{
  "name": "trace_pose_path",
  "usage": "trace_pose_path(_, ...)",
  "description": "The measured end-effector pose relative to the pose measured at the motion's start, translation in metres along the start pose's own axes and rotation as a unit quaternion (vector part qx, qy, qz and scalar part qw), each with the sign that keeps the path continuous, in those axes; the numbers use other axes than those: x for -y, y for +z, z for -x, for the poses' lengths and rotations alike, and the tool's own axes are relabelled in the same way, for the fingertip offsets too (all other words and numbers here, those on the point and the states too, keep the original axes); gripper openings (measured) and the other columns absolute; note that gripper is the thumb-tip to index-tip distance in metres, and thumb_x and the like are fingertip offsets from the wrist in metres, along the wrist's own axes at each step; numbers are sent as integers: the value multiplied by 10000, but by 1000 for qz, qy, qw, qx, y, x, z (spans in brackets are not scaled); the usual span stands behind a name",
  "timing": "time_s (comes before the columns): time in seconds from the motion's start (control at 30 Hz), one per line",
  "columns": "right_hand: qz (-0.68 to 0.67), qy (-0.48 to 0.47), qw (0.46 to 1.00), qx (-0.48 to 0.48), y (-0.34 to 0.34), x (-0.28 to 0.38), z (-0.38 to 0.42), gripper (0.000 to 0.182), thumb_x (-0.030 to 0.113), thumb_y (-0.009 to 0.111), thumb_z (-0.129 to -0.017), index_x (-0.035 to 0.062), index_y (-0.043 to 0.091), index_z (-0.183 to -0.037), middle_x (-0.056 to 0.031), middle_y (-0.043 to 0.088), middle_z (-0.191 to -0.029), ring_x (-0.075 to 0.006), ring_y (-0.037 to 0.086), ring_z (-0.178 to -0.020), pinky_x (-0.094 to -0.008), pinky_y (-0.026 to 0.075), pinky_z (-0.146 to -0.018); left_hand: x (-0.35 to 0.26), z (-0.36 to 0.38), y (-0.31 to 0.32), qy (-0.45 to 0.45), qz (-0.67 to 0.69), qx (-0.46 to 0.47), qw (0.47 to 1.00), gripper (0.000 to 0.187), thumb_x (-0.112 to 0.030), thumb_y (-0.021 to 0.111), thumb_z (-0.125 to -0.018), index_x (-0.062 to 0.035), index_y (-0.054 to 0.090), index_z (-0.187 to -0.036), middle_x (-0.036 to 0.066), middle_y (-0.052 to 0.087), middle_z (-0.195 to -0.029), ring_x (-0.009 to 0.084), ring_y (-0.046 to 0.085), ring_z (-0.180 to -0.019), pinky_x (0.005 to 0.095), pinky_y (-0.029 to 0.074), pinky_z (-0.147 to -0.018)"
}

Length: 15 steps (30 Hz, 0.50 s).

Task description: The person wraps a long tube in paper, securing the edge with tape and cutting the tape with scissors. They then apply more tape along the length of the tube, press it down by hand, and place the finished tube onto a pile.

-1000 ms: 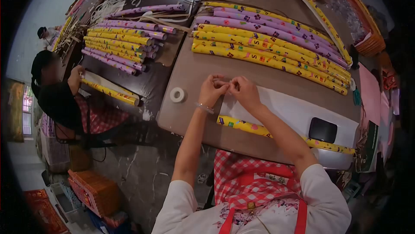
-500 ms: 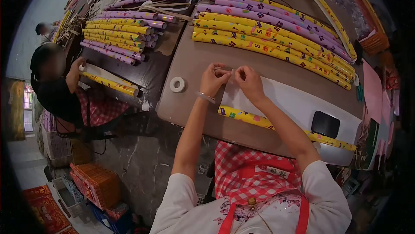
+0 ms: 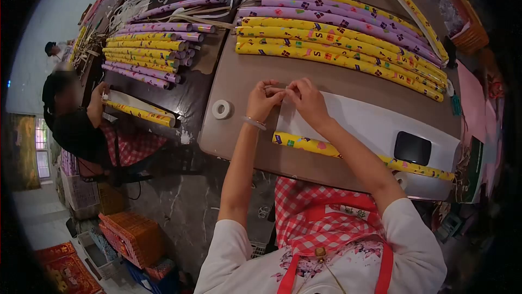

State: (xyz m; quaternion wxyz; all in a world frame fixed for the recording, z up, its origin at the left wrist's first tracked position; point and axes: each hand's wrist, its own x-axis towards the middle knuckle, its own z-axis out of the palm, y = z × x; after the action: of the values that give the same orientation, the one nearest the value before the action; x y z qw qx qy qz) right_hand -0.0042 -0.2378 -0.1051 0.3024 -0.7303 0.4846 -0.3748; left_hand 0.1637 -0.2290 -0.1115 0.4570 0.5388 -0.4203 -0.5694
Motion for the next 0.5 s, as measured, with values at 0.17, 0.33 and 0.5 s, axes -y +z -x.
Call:
trace_pose_path(0.17,63,-14,998,-23,8,-1,2,148,207,604,-889,63,571,-903,-88,564,-899,-292,607,-748,-381,506,-655,-6,2,4,3,-11,-9,1000,395,-77,707,-826,41,488,-1133,88,679,-931,112,638,-776,219,531,-650)
trace_pose_path(0.33,105,9,994,-34,7,-1,4,153,204,547,-906,54,520,-912,-125,559,-912,-340,606,-765,-431,504,-616,-5,2,6,2,-6,-21,1000,382,-54,711,-814,44,496,-1114,83,682,-908,102,632,-746,216,525,-626)
trace_pose_path(0.5,126,32,989,-71,-13,0,18,153,200,525,-919,49,500,-927,-128,561,-928,-348,601,-760,-437,501,-623,-1,-1,5,-2,8,-30,1000,384,-33,710,-805,51,495,-1113,88,683,-899,101,634,-742,216,524,-604)
